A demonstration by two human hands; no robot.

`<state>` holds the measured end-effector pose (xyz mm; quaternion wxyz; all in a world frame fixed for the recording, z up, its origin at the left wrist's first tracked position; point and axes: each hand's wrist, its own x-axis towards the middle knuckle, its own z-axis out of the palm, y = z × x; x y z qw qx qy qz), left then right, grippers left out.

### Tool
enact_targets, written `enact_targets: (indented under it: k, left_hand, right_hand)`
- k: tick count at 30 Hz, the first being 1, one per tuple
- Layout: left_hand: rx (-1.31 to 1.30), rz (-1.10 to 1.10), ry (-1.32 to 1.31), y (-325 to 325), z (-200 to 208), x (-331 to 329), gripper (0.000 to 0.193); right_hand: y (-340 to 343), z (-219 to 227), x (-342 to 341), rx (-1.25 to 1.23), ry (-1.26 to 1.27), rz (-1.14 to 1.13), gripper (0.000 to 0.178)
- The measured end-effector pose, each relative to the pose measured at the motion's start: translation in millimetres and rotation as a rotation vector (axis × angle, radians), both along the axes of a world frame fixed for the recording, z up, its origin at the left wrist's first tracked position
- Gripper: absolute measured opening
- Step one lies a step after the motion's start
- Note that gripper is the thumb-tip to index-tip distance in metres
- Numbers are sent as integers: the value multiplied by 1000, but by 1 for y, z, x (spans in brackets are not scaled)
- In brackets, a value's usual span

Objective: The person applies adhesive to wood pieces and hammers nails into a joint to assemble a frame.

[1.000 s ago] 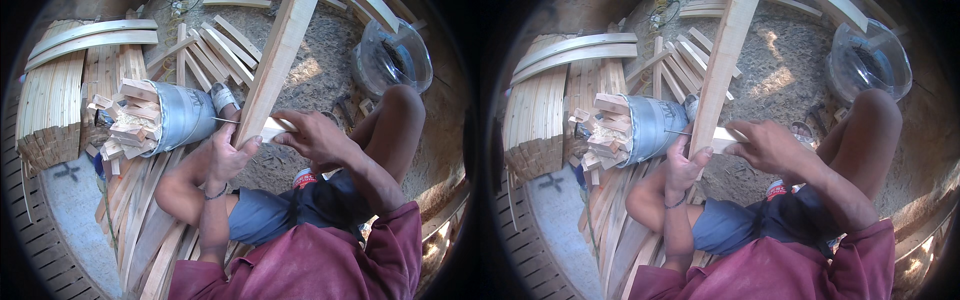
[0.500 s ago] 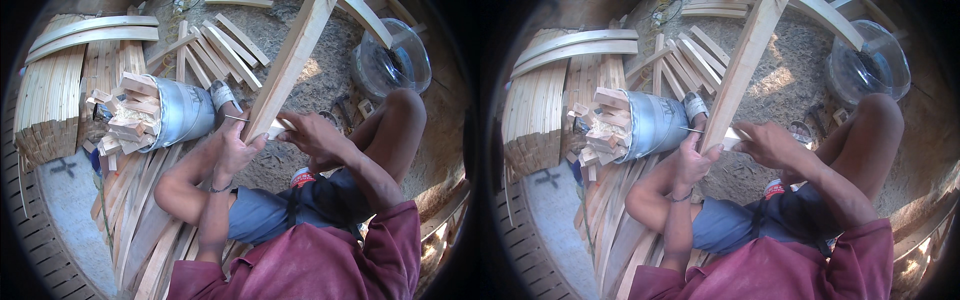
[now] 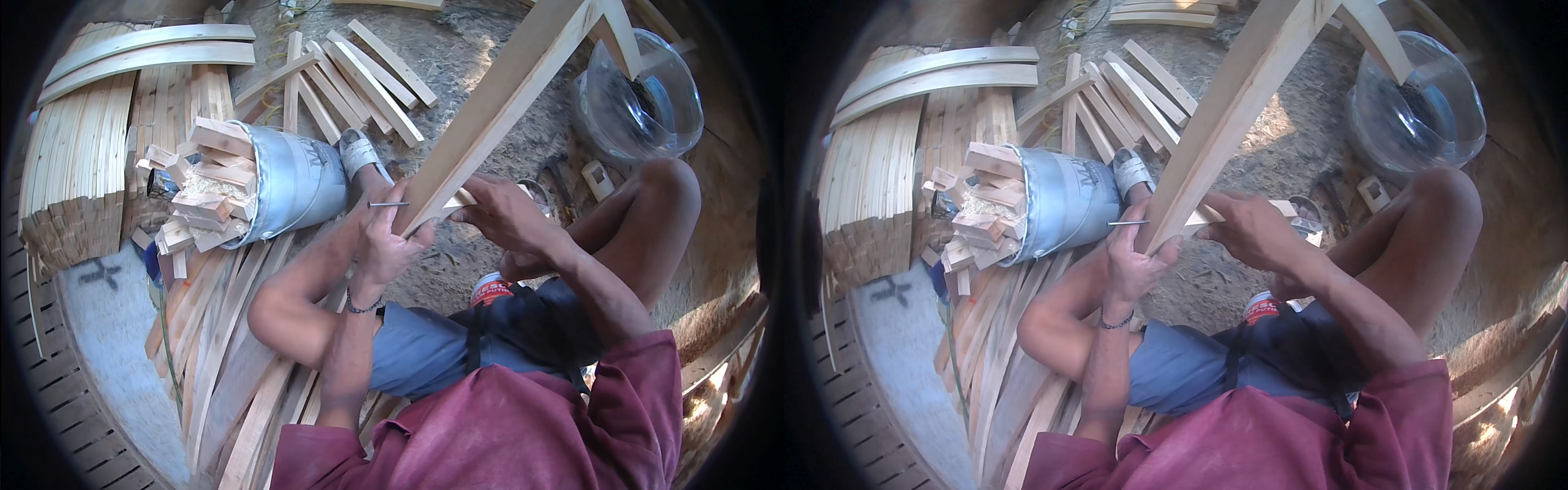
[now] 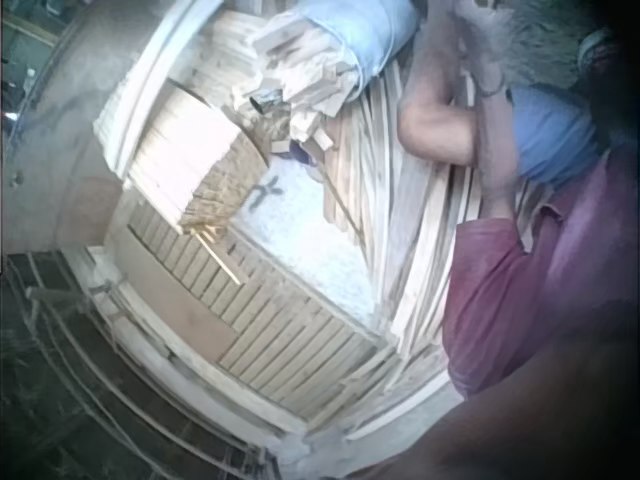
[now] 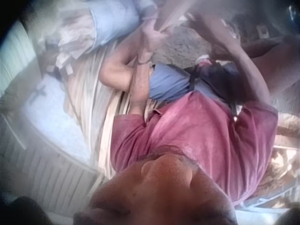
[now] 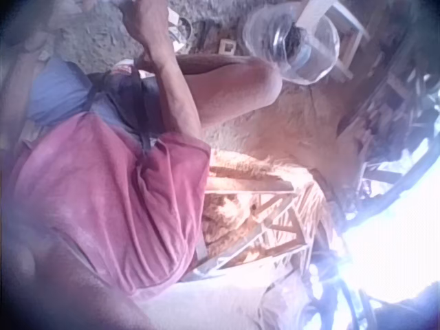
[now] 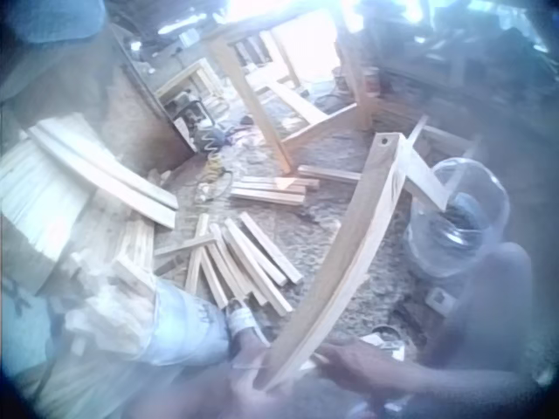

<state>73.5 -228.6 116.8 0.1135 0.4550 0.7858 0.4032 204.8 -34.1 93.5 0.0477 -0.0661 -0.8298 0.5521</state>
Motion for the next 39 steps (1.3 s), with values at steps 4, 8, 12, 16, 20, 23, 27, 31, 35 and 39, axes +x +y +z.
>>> enact_targets:
  k: [4,8,12,16,20,23,27,31,35,39]
  left_hand:
    - [49,-24,179,-1,-18,-4,59]
    - [91,4,174,3,-25,4,55]
    - [115,69,194,-3,-31,9,59]
    - [79,166,145,-6,-35,5,60]
    - [38,198,174,1,-29,-3,53]
    - [-19,204,256,3,-34,-11,54]
    - [-174,178,268,18,-43,-12,55]
    - [-275,151,263,27,-60,-14,52]
    - [-332,133,183,31,-76,-13,52]
    - [-381,114,196,33,-82,-13,53]
  right_hand:
    - [0,-15,-4,5,36,-8,45]
    - [5,-19,-4,74,40,5,42]
    - [6,-12,-9,201,70,1,46]
    - [8,-13,-24,184,94,31,46]
    - [1,-26,-40,64,71,21,47]
    - [-1,-43,-49,-4,62,19,45]
    - [1,-92,-53,4,37,-7,32]
    - [7,-113,-52,-73,-34,48,38]
    - [8,-133,-49,-62,-55,61,39]
    - [11,-141,-46,-111,-92,38,40]
